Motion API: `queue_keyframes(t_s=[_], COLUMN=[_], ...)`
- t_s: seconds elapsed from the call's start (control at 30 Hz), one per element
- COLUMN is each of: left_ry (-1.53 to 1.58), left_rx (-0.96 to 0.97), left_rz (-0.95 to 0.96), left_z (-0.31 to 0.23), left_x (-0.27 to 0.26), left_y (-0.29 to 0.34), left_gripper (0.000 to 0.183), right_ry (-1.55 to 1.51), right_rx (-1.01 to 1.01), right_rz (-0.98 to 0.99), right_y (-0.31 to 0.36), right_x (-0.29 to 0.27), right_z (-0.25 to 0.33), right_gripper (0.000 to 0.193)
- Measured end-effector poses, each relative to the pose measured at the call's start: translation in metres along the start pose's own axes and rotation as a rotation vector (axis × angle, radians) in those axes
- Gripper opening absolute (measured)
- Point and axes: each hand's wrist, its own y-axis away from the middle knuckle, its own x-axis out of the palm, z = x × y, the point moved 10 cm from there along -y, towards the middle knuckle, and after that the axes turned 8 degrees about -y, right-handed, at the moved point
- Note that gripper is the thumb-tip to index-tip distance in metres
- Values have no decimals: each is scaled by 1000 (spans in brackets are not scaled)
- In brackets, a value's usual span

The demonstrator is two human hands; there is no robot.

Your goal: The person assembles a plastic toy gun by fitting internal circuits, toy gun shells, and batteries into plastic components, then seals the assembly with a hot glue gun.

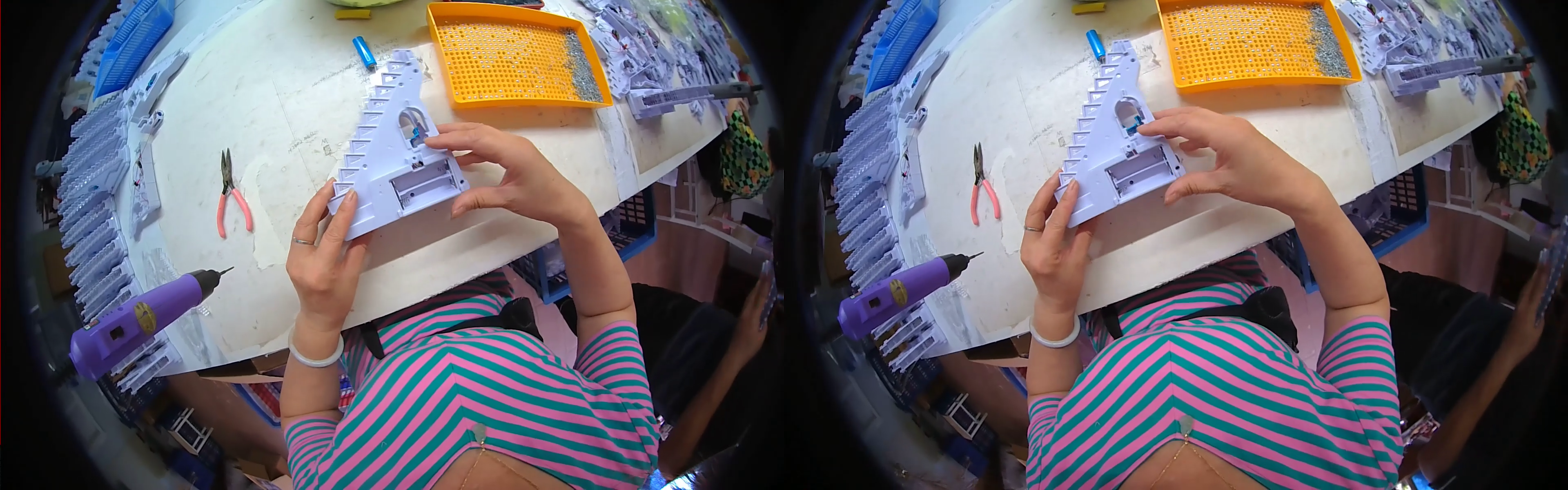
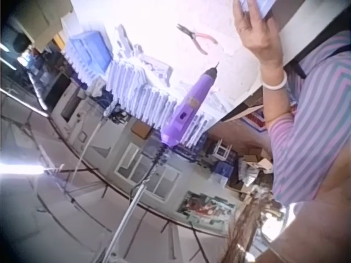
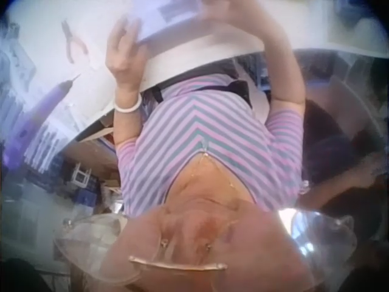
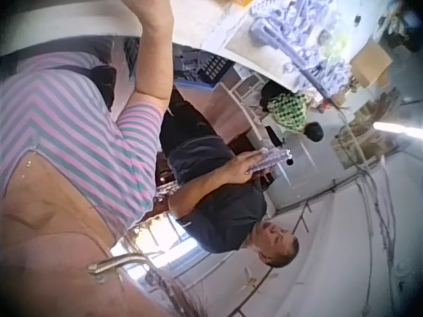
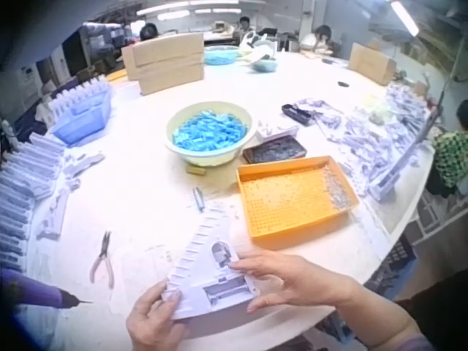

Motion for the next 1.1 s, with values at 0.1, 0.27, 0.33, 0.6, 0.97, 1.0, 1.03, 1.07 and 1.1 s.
queue_keyframes(t_s=[0.1,0.27,0.33,0.6,0.97,1.0,1.03,1.07,1.1], left_ry=[10,65,90,129,131,155,166,167,172], left_rx=[-29,-75,-84,-119,-101,-120,-125,-135,-128], left_rz=[-1,-15,-23,-34,40,72,86,95,92], left_z=[4,5,5,7,0,0,0,2,0], left_x=[3,6,6,5,-9,-9,-8,-8,-9], left_y=[3,5,5,8,38,45,49,51,53], left_gripper=[64,63,63,63,59,58,58,58,58], right_ry=[138,255,268,294,313,308,317,309,320], right_rx=[-7,-49,-62,-31,19,16,-19,-8,-27], right_rz=[19,-6,-18,-22,11,11,7,11,-19], right_y=[-2,-3,-3,-4,33,39,43,45,48], right_x=[5,3,2,4,33,37,41,43,43], right_z=[9,11,11,11,25,26,29,26,29], right_gripper=[68,67,65,62,69,70,65,65,65])
